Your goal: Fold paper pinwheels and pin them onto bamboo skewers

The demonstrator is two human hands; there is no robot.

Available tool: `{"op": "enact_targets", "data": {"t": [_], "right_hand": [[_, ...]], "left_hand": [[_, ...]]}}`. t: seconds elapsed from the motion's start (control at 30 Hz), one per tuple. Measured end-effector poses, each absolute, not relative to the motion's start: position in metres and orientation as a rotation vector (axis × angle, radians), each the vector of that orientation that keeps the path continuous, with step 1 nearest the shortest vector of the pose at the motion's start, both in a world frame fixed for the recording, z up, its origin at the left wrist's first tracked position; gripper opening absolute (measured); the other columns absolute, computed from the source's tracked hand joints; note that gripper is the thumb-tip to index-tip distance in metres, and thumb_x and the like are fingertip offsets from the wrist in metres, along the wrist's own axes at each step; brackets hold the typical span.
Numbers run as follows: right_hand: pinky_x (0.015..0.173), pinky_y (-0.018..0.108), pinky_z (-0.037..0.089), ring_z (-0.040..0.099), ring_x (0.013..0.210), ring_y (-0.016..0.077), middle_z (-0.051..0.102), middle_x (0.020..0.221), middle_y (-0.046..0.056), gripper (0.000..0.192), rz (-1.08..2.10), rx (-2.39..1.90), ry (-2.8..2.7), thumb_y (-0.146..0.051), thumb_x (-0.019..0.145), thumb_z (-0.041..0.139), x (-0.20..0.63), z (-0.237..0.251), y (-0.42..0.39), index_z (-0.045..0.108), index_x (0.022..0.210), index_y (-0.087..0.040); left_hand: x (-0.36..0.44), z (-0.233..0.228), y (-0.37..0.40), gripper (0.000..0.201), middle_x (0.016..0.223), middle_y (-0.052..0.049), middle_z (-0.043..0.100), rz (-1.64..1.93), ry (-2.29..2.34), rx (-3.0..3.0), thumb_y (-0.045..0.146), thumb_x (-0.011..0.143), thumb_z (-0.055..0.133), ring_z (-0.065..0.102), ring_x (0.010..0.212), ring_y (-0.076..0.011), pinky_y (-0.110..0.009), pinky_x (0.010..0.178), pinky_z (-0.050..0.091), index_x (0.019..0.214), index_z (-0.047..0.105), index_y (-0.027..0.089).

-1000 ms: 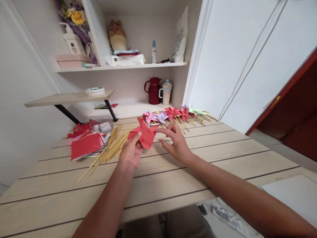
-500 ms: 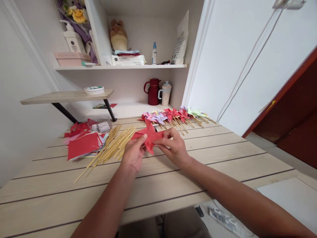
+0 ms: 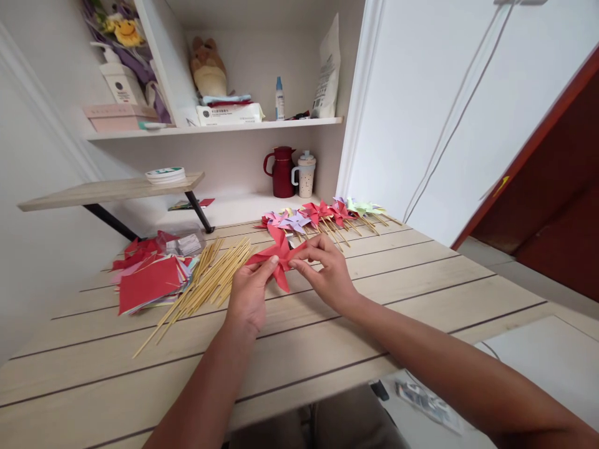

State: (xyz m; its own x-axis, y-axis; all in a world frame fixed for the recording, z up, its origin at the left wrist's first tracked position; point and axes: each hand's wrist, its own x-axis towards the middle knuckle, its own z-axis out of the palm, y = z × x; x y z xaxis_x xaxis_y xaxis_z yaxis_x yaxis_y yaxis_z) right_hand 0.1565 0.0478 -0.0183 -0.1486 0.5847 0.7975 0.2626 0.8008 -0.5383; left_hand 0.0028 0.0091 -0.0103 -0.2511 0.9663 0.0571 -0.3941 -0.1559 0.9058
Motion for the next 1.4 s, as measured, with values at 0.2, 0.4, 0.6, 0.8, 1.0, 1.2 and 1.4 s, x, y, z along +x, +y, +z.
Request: {"op": "enact_targets", "data": {"t": [0.2, 0.4, 0.6, 0.8, 1.0, 1.2, 1.4], "right_hand": [[0.069, 0.034, 0.049, 0.053, 0.077, 0.0177, 0.053, 0.082, 0.003, 0.009, 0.404, -0.708, -1.694, -0.028, 0.087, 0.075, 0.156, -0.014, 0.047, 0.078, 0.079, -0.024], [0.069, 0.034, 0.047, 0.053, 0.076, 0.0168, 0.053, 0.081, 0.002, 0.008, 0.404, -0.7, -1.672, -0.023, 0.085, 0.074, 0.156, -0.013, 0.047, 0.076, 0.077, -0.022], [0.07, 0.033, 0.047, 0.054, 0.077, 0.0165, 0.051, 0.082, 0.001, 0.009, 0.361, -0.696, -1.688, -0.021, 0.084, 0.075, 0.158, -0.013, 0.048, 0.074, 0.075, -0.022], [0.071, 0.033, 0.047, 0.054, 0.078, 0.0169, 0.052, 0.081, 0.001, 0.009, 0.347, -0.686, -1.688, -0.017, 0.082, 0.075, 0.158, -0.013, 0.048, 0.074, 0.075, -0.021], [0.072, 0.034, 0.047, 0.054, 0.078, 0.0169, 0.051, 0.081, 0.001, 0.008, 0.343, -0.688, -1.689, -0.018, 0.082, 0.077, 0.157, -0.014, 0.049, 0.075, 0.075, -0.021], [0.077, 0.035, 0.048, 0.056, 0.082, 0.0186, 0.052, 0.085, 0.002, 0.006, 0.396, -0.715, -1.69, -0.027, 0.083, 0.078, 0.157, -0.013, 0.048, 0.076, 0.079, -0.023], [0.097, 0.041, 0.047, 0.061, 0.107, 0.0242, 0.066, 0.114, 0.008, 0.039, 0.658, -0.789, -1.577, -0.05, 0.089, 0.069, 0.169, -0.008, 0.063, 0.068, 0.119, -0.026]], "left_hand": [[0.005, -0.01, 0.009, 0.031, 0.088, -0.009, 0.079, 1.634, 0.979, 0.845, 0.034, 0.061, 0.092, 0.071, 0.085, -0.0182, -0.031, 0.089, 0.053, 0.082, 0.08, 0.014], [0.006, -0.011, 0.009, 0.031, 0.088, -0.009, 0.08, 1.622, 0.979, 0.871, 0.034, 0.061, 0.092, 0.072, 0.089, -0.0202, -0.034, 0.093, 0.052, 0.081, 0.08, 0.015], [0.006, -0.013, 0.01, 0.034, 0.09, -0.01, 0.08, 1.608, 1.001, 0.893, 0.037, 0.061, 0.092, 0.072, 0.093, -0.0222, -0.037, 0.099, 0.05, 0.084, 0.081, 0.014], [0.006, -0.015, 0.011, 0.035, 0.088, -0.008, 0.08, 1.618, 1.031, 0.905, 0.038, 0.059, 0.093, 0.071, 0.09, -0.0212, -0.038, 0.099, 0.049, 0.084, 0.082, 0.016], [0.005, -0.016, 0.012, 0.034, 0.089, -0.009, 0.08, 1.606, 1.098, 0.934, 0.039, 0.062, 0.09, 0.07, 0.09, -0.0218, -0.038, 0.097, 0.05, 0.084, 0.082, 0.015], [0.004, -0.015, 0.012, 0.031, 0.09, -0.01, 0.08, 1.614, 1.162, 0.942, 0.038, 0.065, 0.087, 0.071, 0.089, -0.0215, -0.035, 0.092, 0.051, 0.084, 0.081, 0.014], [-0.002, -0.015, 0.015, 0.028, 0.087, -0.008, 0.08, 1.649, 1.23, 0.957, 0.035, 0.064, 0.086, 0.07, 0.084, -0.0191, -0.031, 0.084, 0.053, 0.083, 0.081, 0.015]]}}
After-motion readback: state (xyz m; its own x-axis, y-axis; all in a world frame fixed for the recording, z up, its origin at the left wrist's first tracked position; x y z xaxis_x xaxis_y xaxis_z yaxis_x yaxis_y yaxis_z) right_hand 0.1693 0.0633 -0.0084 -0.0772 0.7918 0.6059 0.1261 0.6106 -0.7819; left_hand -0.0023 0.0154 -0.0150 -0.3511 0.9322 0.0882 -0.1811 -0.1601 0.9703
